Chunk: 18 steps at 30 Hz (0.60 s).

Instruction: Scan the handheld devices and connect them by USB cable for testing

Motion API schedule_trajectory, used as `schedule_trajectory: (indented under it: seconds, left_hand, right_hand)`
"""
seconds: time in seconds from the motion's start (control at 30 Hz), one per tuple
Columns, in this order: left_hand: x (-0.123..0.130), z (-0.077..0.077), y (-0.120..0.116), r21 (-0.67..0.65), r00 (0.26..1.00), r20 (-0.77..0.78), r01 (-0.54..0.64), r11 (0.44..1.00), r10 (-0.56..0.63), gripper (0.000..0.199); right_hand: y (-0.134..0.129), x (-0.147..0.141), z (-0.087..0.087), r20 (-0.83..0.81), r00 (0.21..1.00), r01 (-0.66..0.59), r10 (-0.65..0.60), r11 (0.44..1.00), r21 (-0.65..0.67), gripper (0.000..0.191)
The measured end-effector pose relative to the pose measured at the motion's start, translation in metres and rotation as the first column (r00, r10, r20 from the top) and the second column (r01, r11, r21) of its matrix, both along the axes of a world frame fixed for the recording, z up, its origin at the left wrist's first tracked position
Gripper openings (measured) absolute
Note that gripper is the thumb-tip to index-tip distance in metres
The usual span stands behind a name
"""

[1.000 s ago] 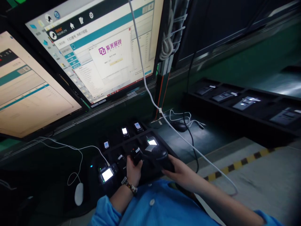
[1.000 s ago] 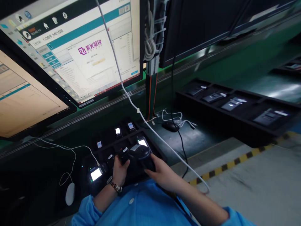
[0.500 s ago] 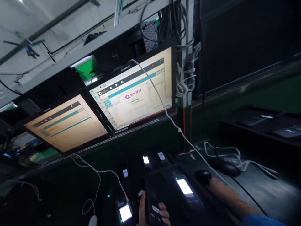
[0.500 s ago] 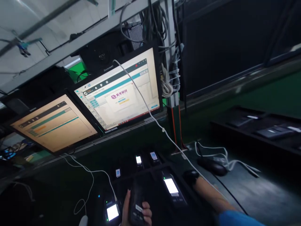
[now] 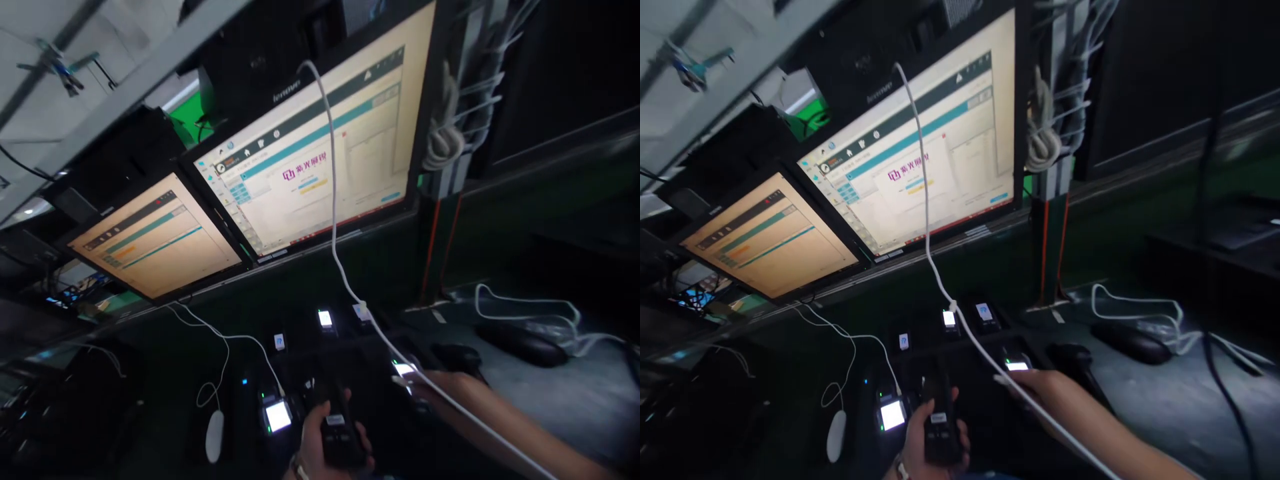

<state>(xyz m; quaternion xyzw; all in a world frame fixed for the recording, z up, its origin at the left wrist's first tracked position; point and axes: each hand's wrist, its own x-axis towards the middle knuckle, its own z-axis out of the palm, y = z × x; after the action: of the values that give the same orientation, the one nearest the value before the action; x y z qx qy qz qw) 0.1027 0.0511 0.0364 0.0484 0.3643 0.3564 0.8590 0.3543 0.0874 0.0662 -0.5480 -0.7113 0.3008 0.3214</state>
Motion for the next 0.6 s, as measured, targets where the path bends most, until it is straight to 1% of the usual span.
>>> schedule_trajectory:
  seconds: [0.07, 0.1, 0.13, 0.23, 0.3, 0.37, 0.47, 0.6]
  left_hand:
    - [-0.001, 0.007, 0.001, 0.016, 1.0, 0.017, -0.005, 1.0, 0.005, 0.055]
    - [-0.001, 0.009, 0.002, 0.032, 0.999, 0.032, 0.007, 0.999, -0.008, 0.057]
    - [-0.002, 0.011, 0.002, 0.051, 0.998, 0.053, 0.02, 0.999, -0.023, 0.058]
    - [-0.002, 0.015, 0.001, 0.097, 0.992, 0.103, 0.069, 0.993, -0.079, 0.057]
    - [-0.001, 0.018, -0.001, 0.128, 0.991, 0.091, 0.087, 0.988, -0.099, 0.056]
    - [0.0, 0.022, -0.004, 0.144, 0.992, 0.05, 0.109, 0.984, -0.117, 0.06]
    - [0.001, 0.027, -0.007, 0.139, 0.993, -0.03, 0.12, 0.983, -0.117, 0.069]
    - [0.002, 0.026, -0.008, 0.159, 0.994, -0.082, 0.079, 0.984, -0.067, 0.069]
  right_hand:
    - [-0.016, -0.022, 0.016, -0.07, 0.979, -0.191, 0.191, 0.982, 0.007, 0.031]
    - [-0.023, -0.032, 0.024, -0.086, 0.964, -0.249, 0.251, 0.968, 0.035, 0.031]
    - [-0.029, -0.039, 0.031, -0.082, 0.958, -0.268, 0.274, 0.961, 0.071, 0.032]
    - [-0.041, -0.055, 0.05, -0.038, 0.969, -0.235, 0.244, 0.96, 0.154, 0.038]
    - [-0.045, -0.059, 0.058, -0.012, 0.977, -0.209, 0.213, 0.967, 0.143, 0.034]
    - [-0.047, -0.06, 0.061, 0.003, 0.98, -0.198, 0.199, 0.976, 0.09, 0.03]
    - [-0.05, -0.06, 0.059, 0.033, 0.982, -0.188, 0.188, 0.982, 0.021, 0.026]
    - [-0.056, -0.064, 0.059, 0.067, 0.981, -0.184, 0.183, 0.983, 0.01, 0.027]
